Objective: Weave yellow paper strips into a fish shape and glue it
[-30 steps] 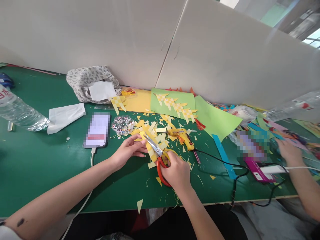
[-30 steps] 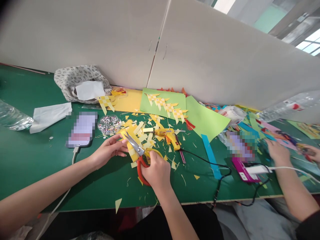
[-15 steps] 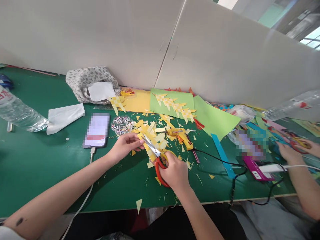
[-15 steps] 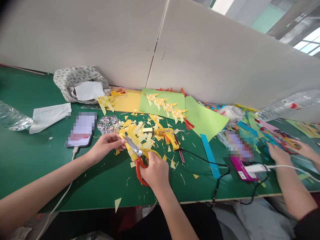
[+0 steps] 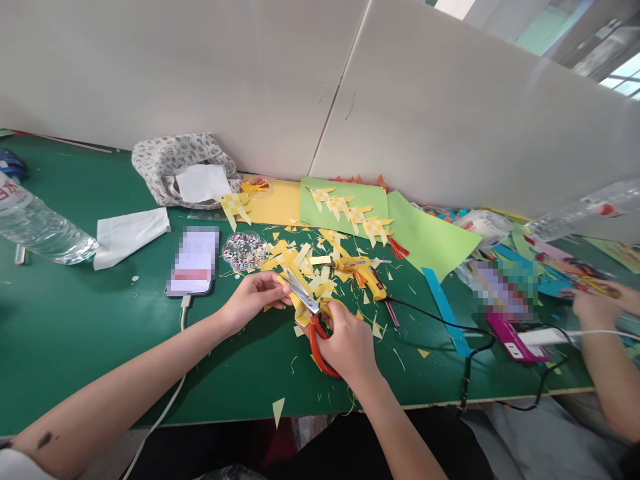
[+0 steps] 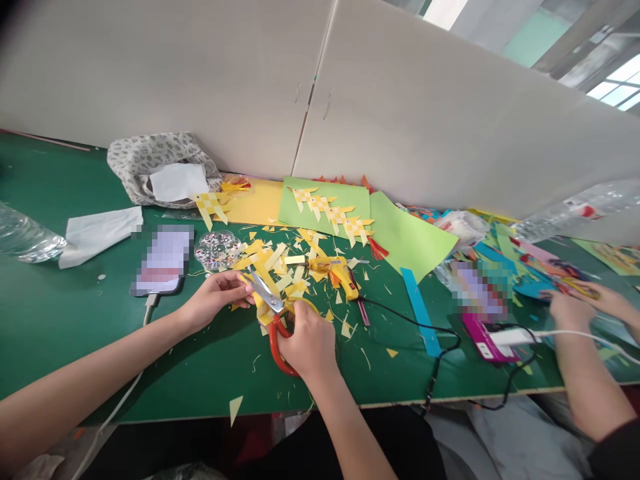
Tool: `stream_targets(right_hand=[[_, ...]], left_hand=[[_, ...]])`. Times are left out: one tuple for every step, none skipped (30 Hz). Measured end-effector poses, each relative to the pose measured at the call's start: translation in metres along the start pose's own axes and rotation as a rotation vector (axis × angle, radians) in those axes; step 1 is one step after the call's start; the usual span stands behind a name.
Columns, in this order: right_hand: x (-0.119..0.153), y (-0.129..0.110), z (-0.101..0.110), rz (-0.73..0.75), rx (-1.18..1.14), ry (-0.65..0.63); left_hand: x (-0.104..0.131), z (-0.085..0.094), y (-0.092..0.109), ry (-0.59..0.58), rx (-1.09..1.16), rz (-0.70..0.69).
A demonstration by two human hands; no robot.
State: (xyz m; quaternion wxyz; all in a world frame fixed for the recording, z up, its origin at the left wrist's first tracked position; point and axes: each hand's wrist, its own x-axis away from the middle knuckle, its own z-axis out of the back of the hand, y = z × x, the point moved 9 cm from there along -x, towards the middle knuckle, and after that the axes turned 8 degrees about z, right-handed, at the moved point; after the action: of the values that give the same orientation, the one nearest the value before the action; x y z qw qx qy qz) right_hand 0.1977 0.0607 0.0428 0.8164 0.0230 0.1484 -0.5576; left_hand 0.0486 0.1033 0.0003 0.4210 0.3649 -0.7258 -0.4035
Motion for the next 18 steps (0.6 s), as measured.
stream_targets(right_hand=[[-0.0001, 0.0001, -0.0001, 0.001, 0.001, 0.000], [-0.0003, 0.0002, -0.0002, 0.003, -0.002, 0.000], [-0.0005, 0.0002, -0.0002, 0.005, -0.009, -0.002], [-0.0007, 0.0001, -0.0001, 0.008, -0.018, -0.002], [-0.0010, -0.0001, 0.0002, 0.012, -0.029, -0.003], [-0.0014, -0.0001, 0.0010, 0.015, -0.039, 0.000], [-0.0018, -0.0001, 0.0021, 0.018, -0.046, 0.007], [-0.0022, -0.0001, 0.0032, 0.023, -0.050, 0.013], [-0.0026, -0.0002, 0.0041, 0.031, -0.050, 0.020], [-0.0030, -0.0003, 0.0050, 0.040, -0.049, 0.028], [-0.0033, -0.0004, 0.0057, 0.051, -0.046, 0.035], [-0.0034, -0.0003, 0.0061, 0.062, -0.043, 0.043], [-0.0033, -0.0001, 0.0061, 0.072, -0.040, 0.048], [-0.0031, 0.0003, 0.0061, 0.079, -0.037, 0.055], [-0.0028, 0.0008, 0.0060, 0.084, -0.035, 0.061], [-0.0024, 0.0011, 0.0057, 0.088, -0.034, 0.064], [-0.0021, 0.0012, 0.0056, 0.094, -0.031, 0.066], [-0.0020, 0.0009, 0.0058, 0.099, -0.027, 0.068]], left_hand=[[-0.0002, 0.0000, -0.0001, -0.001, 0.000, 0.002], [-0.0003, 0.0001, -0.0003, -0.001, 0.001, 0.004], [-0.0004, 0.0002, -0.0006, 0.000, 0.002, 0.007], [-0.0003, 0.0003, -0.0008, 0.000, 0.002, 0.010], [-0.0002, 0.0002, -0.0010, -0.002, 0.002, 0.012], [0.0000, 0.0000, -0.0011, -0.005, 0.001, 0.014], [0.0002, -0.0002, -0.0009, -0.009, 0.000, 0.014], [0.0005, -0.0007, -0.0005, -0.013, 0.000, 0.013], [0.0007, -0.0011, -0.0001, -0.016, -0.001, 0.013], [0.0008, -0.0013, 0.0002, -0.017, -0.001, 0.014], [0.0008, -0.0016, 0.0005, -0.019, -0.002, 0.015], [0.0007, -0.0018, 0.0007, -0.019, -0.003, 0.015], [0.0005, -0.0019, 0.0008, -0.021, -0.005, 0.015], [0.0003, -0.0019, 0.0007, -0.021, -0.007, 0.015], [0.0000, -0.0017, 0.0006, -0.024, -0.008, 0.013], [-0.0003, -0.0015, 0.0003, -0.027, -0.009, 0.011], [-0.0005, -0.0010, 0.0001, -0.029, -0.011, 0.008], [-0.0007, -0.0006, -0.0002, -0.031, -0.014, 0.007]])
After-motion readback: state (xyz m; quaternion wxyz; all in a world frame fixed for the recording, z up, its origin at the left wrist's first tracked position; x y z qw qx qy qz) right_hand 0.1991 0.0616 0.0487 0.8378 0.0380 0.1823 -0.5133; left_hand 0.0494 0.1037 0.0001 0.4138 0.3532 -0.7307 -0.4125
